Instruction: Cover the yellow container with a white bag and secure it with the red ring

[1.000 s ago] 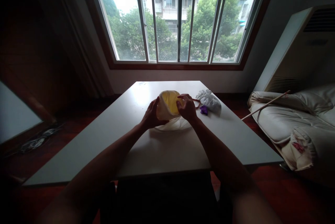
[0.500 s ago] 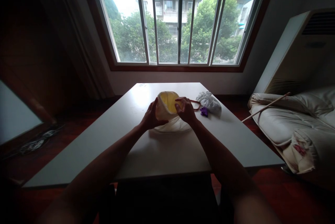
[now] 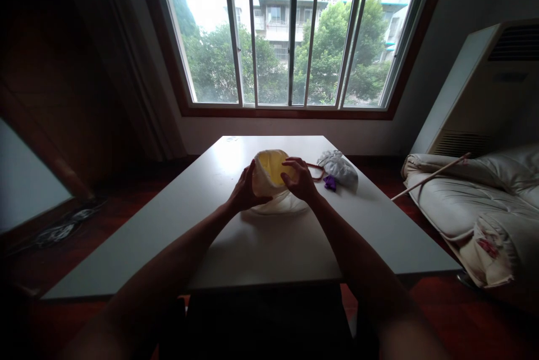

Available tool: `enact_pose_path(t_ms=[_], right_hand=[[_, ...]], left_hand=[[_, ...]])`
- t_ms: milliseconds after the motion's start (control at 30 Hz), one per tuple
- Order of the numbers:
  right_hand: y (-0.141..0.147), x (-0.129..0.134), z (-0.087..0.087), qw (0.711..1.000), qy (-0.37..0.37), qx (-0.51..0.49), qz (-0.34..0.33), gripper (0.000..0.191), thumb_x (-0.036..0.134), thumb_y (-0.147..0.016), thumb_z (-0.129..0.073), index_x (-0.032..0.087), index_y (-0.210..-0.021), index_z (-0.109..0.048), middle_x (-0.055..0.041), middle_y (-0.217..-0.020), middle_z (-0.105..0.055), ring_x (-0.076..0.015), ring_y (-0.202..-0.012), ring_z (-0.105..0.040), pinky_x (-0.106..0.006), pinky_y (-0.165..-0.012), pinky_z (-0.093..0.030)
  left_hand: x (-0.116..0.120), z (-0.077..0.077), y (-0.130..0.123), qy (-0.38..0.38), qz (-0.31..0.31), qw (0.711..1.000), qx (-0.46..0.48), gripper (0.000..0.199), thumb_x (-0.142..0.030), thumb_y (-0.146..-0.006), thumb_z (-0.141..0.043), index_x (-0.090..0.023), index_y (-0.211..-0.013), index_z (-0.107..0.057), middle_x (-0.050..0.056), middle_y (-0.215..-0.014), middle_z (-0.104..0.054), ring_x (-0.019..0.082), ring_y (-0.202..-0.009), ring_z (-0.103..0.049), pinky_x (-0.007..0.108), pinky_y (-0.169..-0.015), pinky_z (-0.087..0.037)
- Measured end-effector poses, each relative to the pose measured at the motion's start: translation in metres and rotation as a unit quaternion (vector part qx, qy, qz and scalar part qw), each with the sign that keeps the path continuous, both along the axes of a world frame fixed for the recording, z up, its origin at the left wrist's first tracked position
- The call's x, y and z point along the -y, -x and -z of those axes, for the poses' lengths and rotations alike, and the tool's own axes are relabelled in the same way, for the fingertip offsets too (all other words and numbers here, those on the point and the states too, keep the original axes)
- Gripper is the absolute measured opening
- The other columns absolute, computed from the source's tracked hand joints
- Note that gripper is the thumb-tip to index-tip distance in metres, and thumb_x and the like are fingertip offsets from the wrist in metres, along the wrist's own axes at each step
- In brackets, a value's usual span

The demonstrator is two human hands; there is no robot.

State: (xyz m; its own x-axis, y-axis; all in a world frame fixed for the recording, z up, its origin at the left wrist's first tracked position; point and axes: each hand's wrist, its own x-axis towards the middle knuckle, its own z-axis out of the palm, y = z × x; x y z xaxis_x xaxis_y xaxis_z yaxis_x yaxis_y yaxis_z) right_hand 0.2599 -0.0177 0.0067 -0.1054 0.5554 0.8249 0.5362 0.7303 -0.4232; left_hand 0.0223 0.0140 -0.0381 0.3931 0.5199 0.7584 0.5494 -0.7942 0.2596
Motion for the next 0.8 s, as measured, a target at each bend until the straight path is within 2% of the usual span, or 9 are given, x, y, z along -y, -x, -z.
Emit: enact_pose_path(t_ms=[100, 200, 300, 400, 467, 533, 600, 800], right_hand=[[0.0, -0.002, 0.001, 0.998, 0.011, -0.061, 0.028, 0.034, 0.031, -0.083, -0.066, 0.021, -0.115, -0.064, -0.012, -0.123, -0.064, -0.0265, -0.109, -0.064, -0.046, -0.092, -0.055], [-0.002, -0.007, 0.004, 0.989, 0.072, -0.113, 0.056, 0.036, 0.034, -0.085, -0.062, 0.02, -0.117, -0.063, -0.0123, -0.114, -0.069, -0.0258, -0.097, -0.068, -0.046, -0.085, -0.057], [-0.006, -0.014, 0.006, 0.983, 0.134, -0.12, 0.041, 0.033, 0.036, -0.084, -0.061, 0.019, -0.112, -0.066, -0.0113, -0.106, -0.073, -0.0255, -0.092, -0.069, -0.044, -0.083, -0.057], [-0.019, -0.022, 0.008, 0.976, 0.157, -0.15, 0.025, 0.037, 0.041, -0.088, -0.053, 0.017, -0.115, -0.064, -0.0115, -0.109, -0.074, -0.0242, -0.095, -0.07, -0.041, -0.083, -0.057], [-0.034, -0.029, 0.013, 0.972, 0.168, -0.148, 0.065, 0.042, 0.043, -0.094, -0.041, 0.016, -0.117, -0.064, -0.0117, -0.111, -0.074, -0.0238, -0.096, -0.07, -0.041, -0.085, -0.057], [-0.051, -0.035, 0.02, 0.967, 0.185, -0.068, 0.159, 0.041, 0.04, -0.095, -0.039, 0.015, -0.112, -0.068, -0.0127, -0.112, -0.074, -0.025, -0.101, -0.069, -0.04, -0.09, -0.054], [-0.067, -0.039, 0.028, 0.945, 0.215, 0.055, 0.24, 0.035, 0.034, -0.091, -0.048, 0.014, -0.107, -0.072, -0.0142, -0.115, -0.073, -0.0276, -0.109, -0.066, -0.039, -0.098, -0.05], [-0.086, -0.047, 0.042, 0.883, 0.29, 0.183, 0.322, 0.03, 0.022, -0.081, -0.061, 0.01, -0.104, -0.076, -0.0238, -0.116, -0.069, -0.0394, -0.114, -0.06, -0.049, -0.099, -0.046]], left_hand=[[0.001, 0.001, -0.002, 0.003, 0.004, 1.0, 0.016, 0.143, -0.054, -0.057, -0.088, -0.027, -0.159, 0.008, 0.022, -0.148, -0.037, 0.044, -0.131, -0.045, 0.062, -0.099, -0.048], [0.0, 0.002, -0.003, 0.012, 0.007, 0.999, 0.032, 0.143, -0.054, -0.056, -0.089, -0.026, -0.159, 0.005, 0.022, -0.147, -0.038, 0.045, -0.131, -0.045, 0.062, -0.1, -0.047], [-0.004, 0.005, -0.003, 0.034, 0.008, 0.998, 0.05, 0.142, -0.054, -0.055, -0.089, -0.026, -0.16, 0.002, 0.022, -0.145, -0.04, 0.045, -0.13, -0.046, 0.062, -0.1, -0.047], [-0.01, 0.011, -0.002, 0.069, 0.017, 0.994, 0.083, 0.142, -0.055, -0.054, -0.09, -0.026, -0.16, 0.0, 0.023, -0.147, -0.039, 0.045, -0.133, -0.044, 0.064, -0.101, -0.046], [-0.015, 0.015, -0.001, 0.101, 0.033, 0.987, 0.117, 0.141, -0.055, -0.056, -0.089, -0.026, -0.16, 0.002, 0.024, -0.151, -0.036, 0.045, -0.137, -0.041, 0.064, -0.103, -0.045], [-0.021, 0.019, 0.001, 0.134, 0.056, 0.978, 0.15, 0.139, -0.052, -0.059, -0.088, -0.025, -0.16, 0.004, 0.024, -0.155, -0.032, 0.044, -0.141, -0.038, 0.063, -0.107, -0.042], [-0.025, 0.022, 0.005, 0.16, 0.079, 0.968, 0.176, 0.137, -0.049, -0.062, -0.088, -0.025, -0.16, 0.006, 0.023, -0.157, -0.03, 0.041, -0.143, -0.036, 0.061, -0.11, -0.04], [-0.031, 0.022, 0.012, 0.226, 0.152, 0.943, 0.192, 0.137, -0.045, -0.067, -0.086, -0.028, -0.158, 0.014, 0.022, -0.16, -0.027, 0.035, -0.14, -0.043, 0.058, -0.112, -0.04]])
